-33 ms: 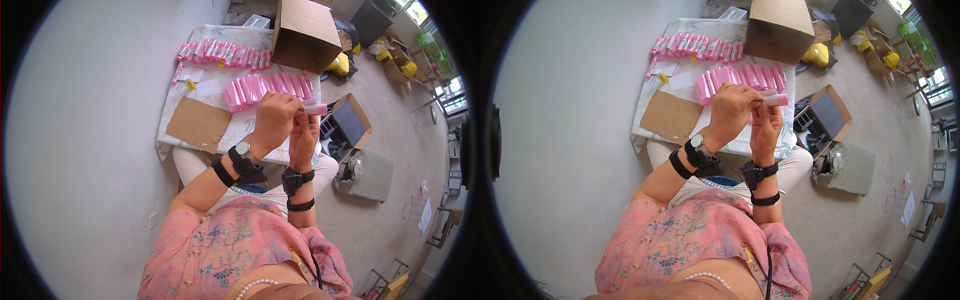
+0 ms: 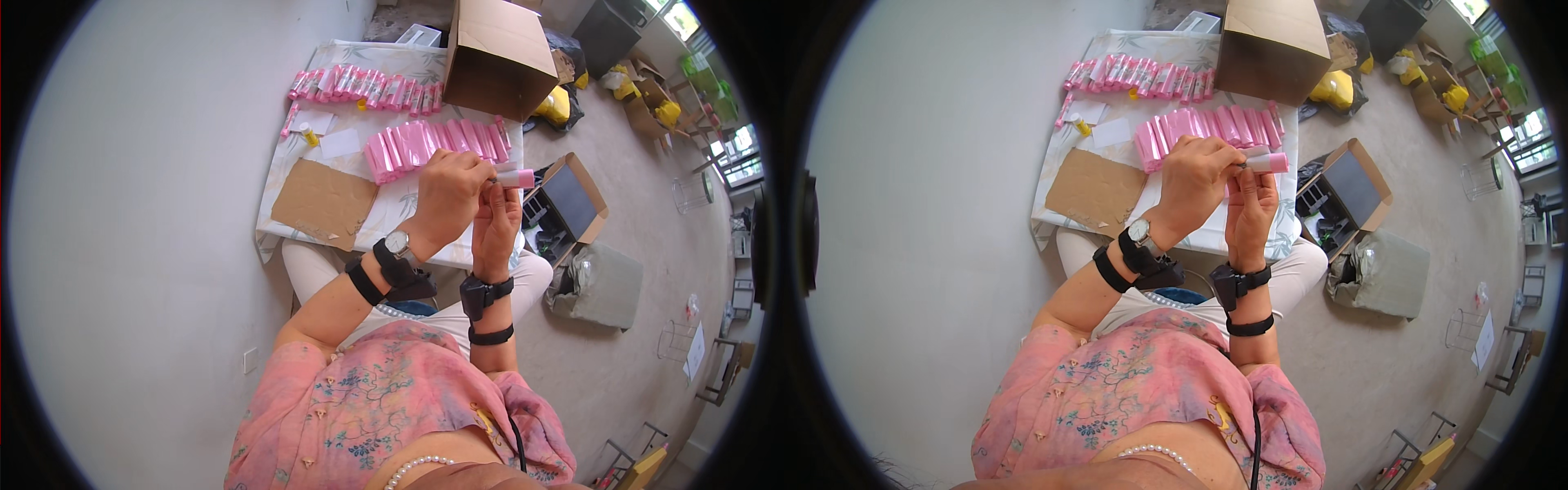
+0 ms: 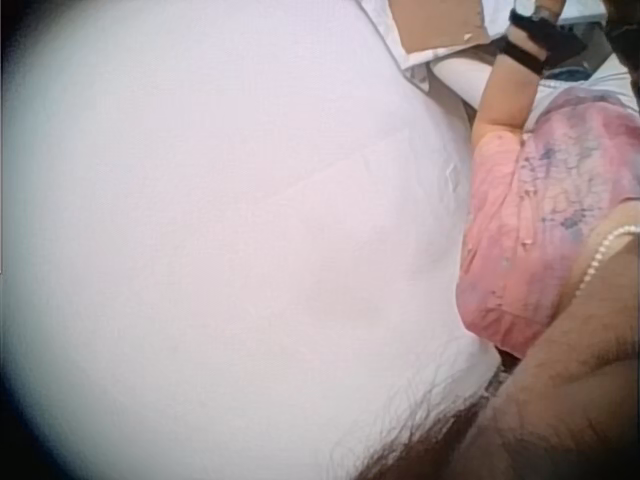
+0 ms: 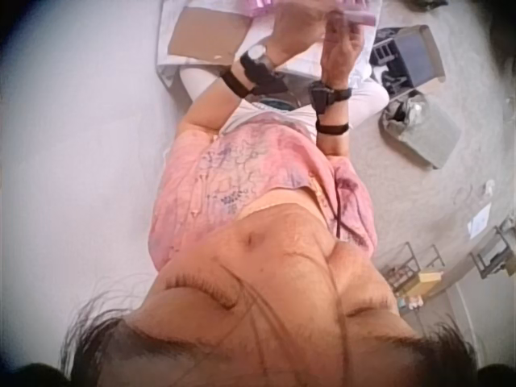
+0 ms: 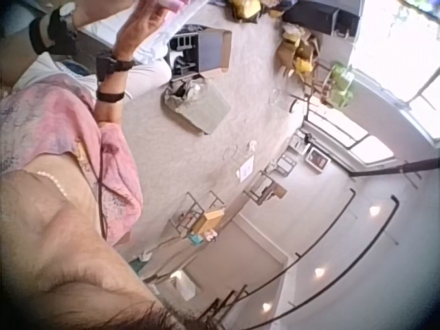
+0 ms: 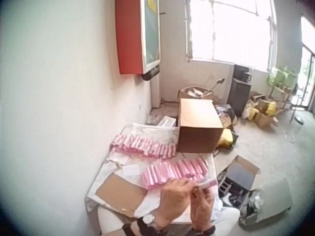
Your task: Wrapping small pink tubes in plastic protective sleeves and sealing them with glue.
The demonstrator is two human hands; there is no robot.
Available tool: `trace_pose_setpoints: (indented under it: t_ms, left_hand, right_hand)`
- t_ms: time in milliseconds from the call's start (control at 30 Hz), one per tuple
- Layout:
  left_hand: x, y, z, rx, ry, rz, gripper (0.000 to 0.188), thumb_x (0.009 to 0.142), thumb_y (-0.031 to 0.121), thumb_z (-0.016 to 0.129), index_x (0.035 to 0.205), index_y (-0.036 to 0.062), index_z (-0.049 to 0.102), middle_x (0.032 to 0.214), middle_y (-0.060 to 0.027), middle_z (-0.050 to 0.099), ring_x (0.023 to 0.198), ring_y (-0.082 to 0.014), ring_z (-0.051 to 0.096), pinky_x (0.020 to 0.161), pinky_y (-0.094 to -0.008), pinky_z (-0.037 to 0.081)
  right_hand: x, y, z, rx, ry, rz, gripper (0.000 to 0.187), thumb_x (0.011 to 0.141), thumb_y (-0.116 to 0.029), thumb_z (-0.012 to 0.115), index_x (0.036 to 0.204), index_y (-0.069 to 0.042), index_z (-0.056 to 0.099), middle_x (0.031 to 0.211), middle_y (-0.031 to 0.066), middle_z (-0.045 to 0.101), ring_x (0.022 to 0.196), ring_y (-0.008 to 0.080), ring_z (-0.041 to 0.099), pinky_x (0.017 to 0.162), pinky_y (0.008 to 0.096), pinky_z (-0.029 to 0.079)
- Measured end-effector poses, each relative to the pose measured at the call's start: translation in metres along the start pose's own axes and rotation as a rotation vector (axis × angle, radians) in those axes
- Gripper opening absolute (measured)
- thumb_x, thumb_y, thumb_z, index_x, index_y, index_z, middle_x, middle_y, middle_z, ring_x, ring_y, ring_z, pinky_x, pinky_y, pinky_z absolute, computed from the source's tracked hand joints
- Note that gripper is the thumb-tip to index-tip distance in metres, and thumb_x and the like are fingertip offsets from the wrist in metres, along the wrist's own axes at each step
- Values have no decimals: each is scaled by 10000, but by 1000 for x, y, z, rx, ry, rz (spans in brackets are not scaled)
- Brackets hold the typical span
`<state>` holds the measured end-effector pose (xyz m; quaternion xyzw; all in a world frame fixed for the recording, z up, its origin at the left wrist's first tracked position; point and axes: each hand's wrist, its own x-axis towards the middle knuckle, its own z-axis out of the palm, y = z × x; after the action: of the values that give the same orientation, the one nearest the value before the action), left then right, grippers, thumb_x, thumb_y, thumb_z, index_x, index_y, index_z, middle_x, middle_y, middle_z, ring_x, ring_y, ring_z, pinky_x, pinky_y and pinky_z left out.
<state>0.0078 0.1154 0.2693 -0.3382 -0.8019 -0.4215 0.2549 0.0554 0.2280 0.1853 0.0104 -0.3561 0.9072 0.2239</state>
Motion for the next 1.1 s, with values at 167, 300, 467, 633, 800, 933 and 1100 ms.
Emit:
trace_pose_setpoints:
  t_ms: [167,300,467,633,800,933,1100]
  left_hand:
    - [-1,3,1,25,-26,-63,118,783,73,790,881,107,735,845,-34,703,807,-263,665,759,-397,489]
    - [2,-1,5,-42,-61,-92,95,786,73,784,871,98,749,850,-32,710,825,-253,671,775,-398,468]
    - [4,-2,5,-48,-53,-104,70,792,83,779,856,103,761,860,-32,720,890,-255,661,827,-417,435]
    - [8,0,2,-75,-57,-156,197,780,32,785,943,73,684,893,-65,702,914,-281,623,831,-431,436]
    - [7,2,6,-179,6,-179,270,803,-42,740,1028,25,608,980,-134,639,923,-319,646,801,-420,511]
    - [5,-2,7,-233,-49,-158,268,816,-64,719,1049,3,605,988,-151,621,916,-330,676,786,-405,561]
    - [4,0,7,-251,-36,-176,262,812,-57,730,1040,7,619,976,-151,631,906,-325,685,777,-404,562]
  right_hand:
    - [0,-1,-1,-14,11,16,317,1075,-108,578,1374,-10,538,1231,97,684,1124,177,672,1017,320,525]
    - [1,0,-2,0,-12,-4,315,1080,-112,570,1376,-11,536,1262,102,668,1146,175,659,1026,319,519]
    - [4,-2,0,-30,-14,-6,287,1080,-112,569,1350,-16,543,1295,101,645,1163,174,638,1030,324,511]
    - [8,-8,6,-31,-50,-15,283,1079,-113,572,1341,-11,543,1279,101,653,1152,173,640,1028,327,509]
    - [9,-9,5,-33,-32,5,287,1078,-110,574,1343,-7,542,1269,103,659,1147,174,641,1030,325,503]
    - [9,-8,5,-26,-38,-5,293,1078,-109,574,1350,-6,536,1263,101,657,1146,174,637,1029,324,504]
    - [7,-9,6,-38,-15,-7,292,1078,-111,575,1348,-10,529,1262,99,649,1154,172,628,1026,323,507]
